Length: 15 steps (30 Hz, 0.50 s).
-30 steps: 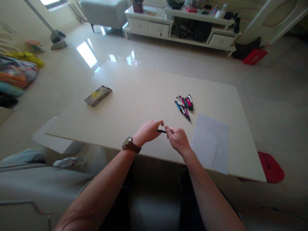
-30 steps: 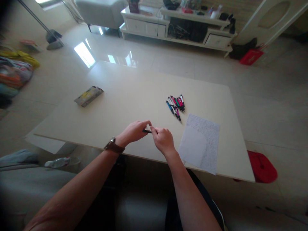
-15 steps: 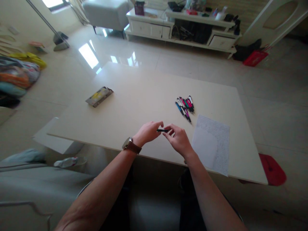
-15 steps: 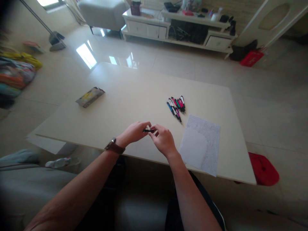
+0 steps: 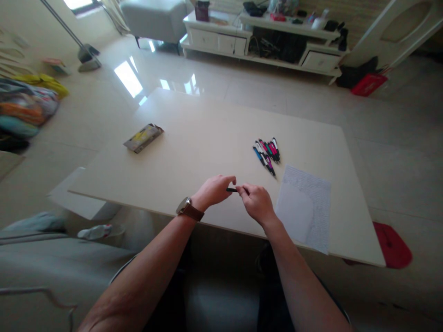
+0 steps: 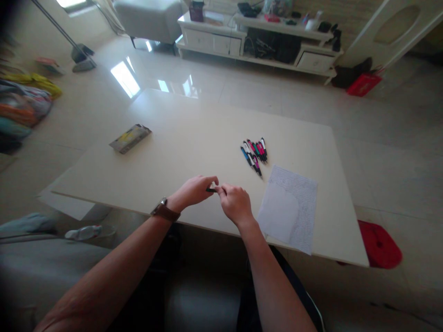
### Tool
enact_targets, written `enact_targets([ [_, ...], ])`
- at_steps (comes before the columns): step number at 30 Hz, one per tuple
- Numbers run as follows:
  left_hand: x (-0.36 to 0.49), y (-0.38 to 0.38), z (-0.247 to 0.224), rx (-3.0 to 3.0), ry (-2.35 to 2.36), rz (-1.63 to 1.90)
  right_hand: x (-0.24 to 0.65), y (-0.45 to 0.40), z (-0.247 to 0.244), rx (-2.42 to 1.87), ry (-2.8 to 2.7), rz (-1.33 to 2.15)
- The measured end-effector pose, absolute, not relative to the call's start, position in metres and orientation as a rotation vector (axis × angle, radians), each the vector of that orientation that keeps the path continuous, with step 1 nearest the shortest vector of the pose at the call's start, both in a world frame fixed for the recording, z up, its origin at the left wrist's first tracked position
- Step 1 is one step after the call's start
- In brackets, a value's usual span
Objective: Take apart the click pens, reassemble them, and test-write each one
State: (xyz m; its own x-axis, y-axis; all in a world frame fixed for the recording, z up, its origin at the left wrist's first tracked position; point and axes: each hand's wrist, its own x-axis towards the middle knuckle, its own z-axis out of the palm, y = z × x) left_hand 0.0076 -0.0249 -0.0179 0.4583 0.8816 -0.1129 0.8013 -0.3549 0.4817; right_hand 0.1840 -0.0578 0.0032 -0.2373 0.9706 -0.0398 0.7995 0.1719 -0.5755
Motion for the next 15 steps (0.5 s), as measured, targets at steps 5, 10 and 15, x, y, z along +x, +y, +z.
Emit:
enact_targets([
  [5, -0.001, -0.019, -0.018, 2.124, 1.547, 0.236, 0.181, -0.058, 0.004, -1.741, -1.930, 0.761],
  [10, -0.020, -0.011, -0.036, 1.893, 1.788, 0.168, 0.184, -0.055, 0.003, -1.788, -1.845, 0.769],
  [15, -0.015, -0.012, -0.063, 1.921, 1.666, 0.213, 0.184, -0.053, 0.001, -1.825, -1.896, 0.811],
])
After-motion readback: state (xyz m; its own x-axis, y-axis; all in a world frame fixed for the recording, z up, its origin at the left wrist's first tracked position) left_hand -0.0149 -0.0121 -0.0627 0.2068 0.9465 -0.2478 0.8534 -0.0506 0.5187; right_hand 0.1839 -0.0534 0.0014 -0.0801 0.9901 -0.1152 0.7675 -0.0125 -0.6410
